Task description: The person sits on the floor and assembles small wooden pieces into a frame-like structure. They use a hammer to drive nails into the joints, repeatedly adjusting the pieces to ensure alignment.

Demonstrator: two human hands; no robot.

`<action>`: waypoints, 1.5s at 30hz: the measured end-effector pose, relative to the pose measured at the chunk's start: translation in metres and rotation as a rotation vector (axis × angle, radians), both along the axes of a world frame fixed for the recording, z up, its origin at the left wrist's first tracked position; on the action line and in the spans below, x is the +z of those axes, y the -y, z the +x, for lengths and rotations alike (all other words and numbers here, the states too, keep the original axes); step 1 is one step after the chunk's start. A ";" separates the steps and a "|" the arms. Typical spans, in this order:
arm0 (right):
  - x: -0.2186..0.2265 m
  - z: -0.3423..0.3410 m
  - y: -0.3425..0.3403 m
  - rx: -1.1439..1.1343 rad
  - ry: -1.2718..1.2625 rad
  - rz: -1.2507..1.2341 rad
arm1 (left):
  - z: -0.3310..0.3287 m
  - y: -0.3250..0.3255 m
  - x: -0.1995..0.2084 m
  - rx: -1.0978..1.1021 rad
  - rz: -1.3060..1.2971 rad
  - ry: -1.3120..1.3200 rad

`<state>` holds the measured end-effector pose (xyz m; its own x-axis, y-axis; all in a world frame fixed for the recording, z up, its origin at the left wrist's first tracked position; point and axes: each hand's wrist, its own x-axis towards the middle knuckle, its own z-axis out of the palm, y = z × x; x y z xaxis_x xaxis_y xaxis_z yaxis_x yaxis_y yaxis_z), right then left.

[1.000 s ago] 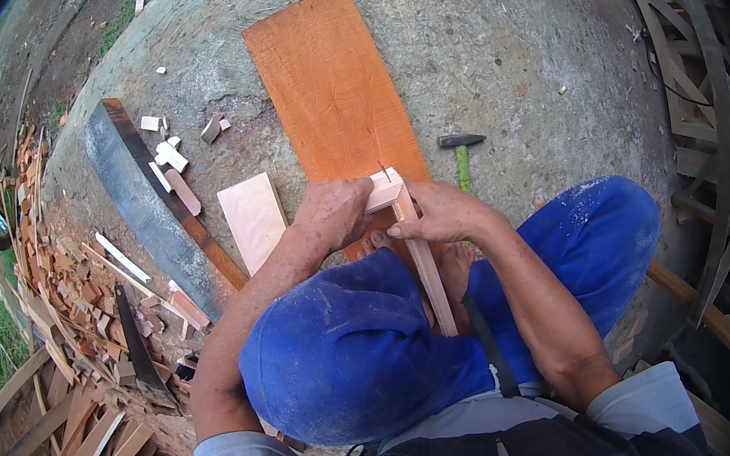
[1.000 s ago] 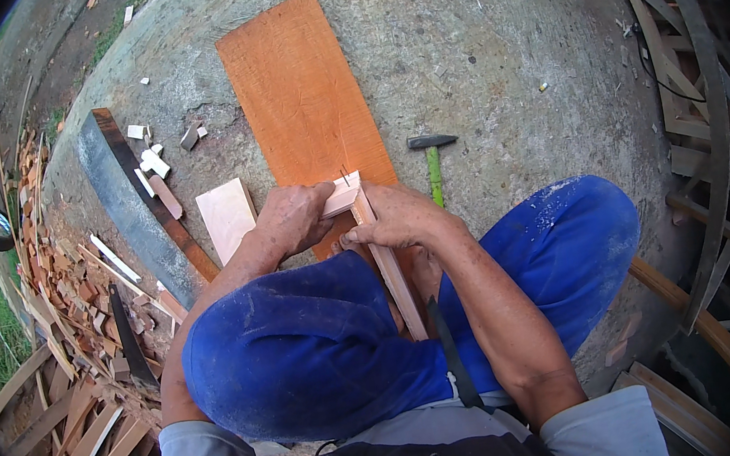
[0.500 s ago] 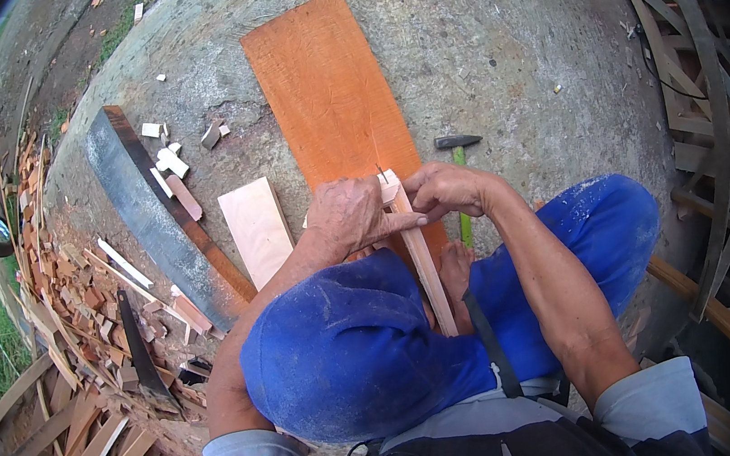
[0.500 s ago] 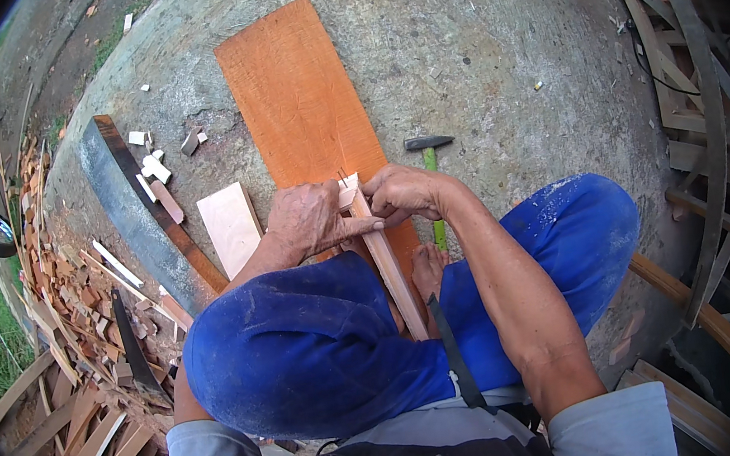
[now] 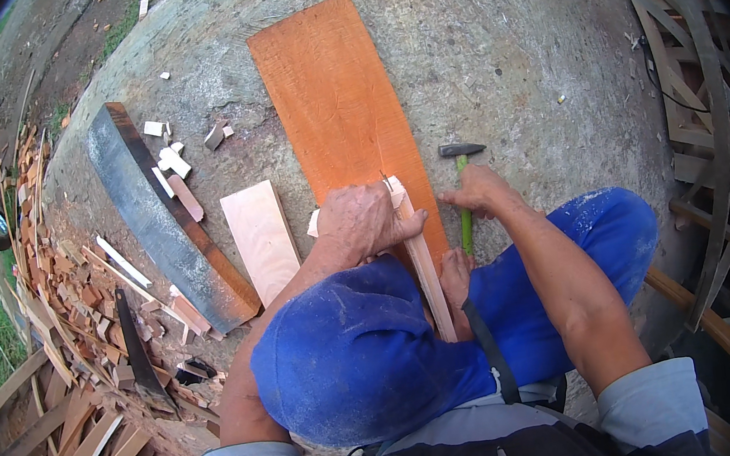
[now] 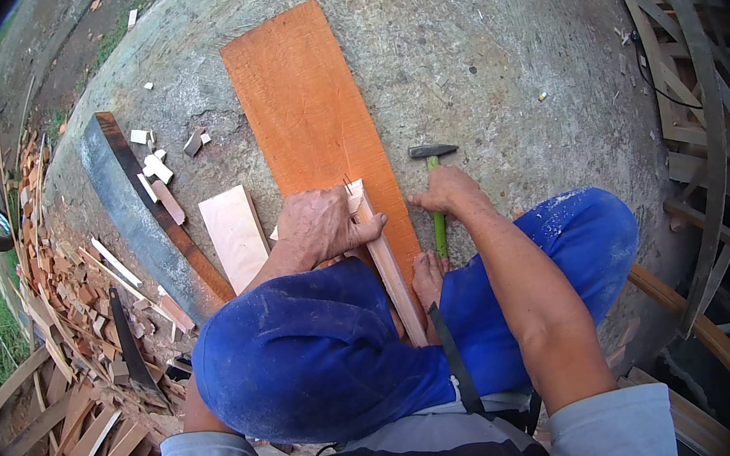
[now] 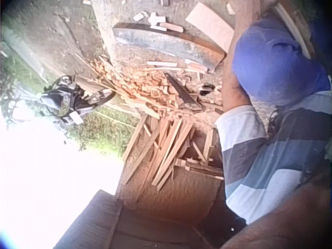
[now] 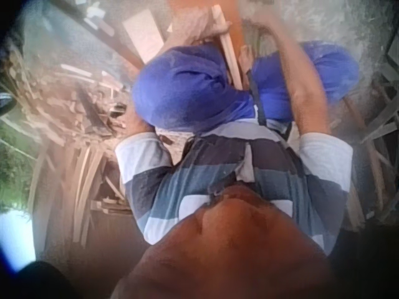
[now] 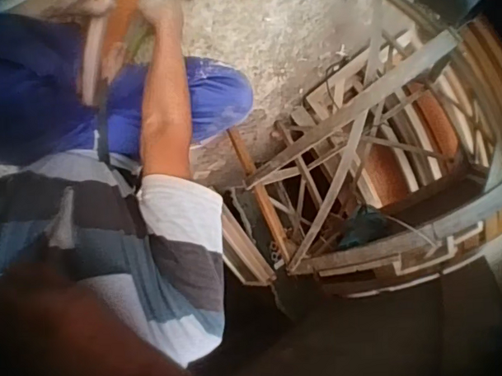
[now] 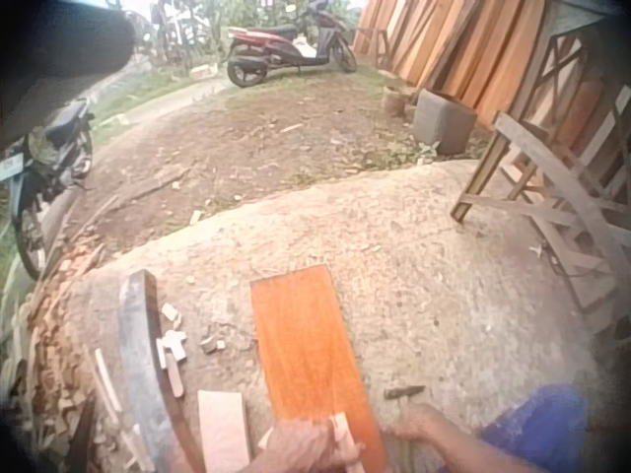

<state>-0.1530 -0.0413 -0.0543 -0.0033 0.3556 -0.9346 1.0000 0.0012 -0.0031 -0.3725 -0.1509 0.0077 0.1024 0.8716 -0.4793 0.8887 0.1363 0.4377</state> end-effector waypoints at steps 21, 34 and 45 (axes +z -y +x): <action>0.039 -0.051 0.035 -0.596 -0.999 -0.019 | 0.001 0.001 0.001 0.072 0.002 0.021; 0.043 -0.051 0.033 -0.543 -0.867 -0.051 | 0.024 0.054 -0.008 0.321 0.420 -0.134; 0.075 -0.081 -0.061 0.253 -0.856 0.303 | 0.026 0.053 -0.018 0.332 0.417 -0.185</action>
<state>-0.2339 0.0200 0.0203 -0.7563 0.4783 -0.4463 0.6278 0.3388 -0.7008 -0.3464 -0.2038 -0.0105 -0.2625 0.9623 -0.0710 0.8950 0.2703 0.3549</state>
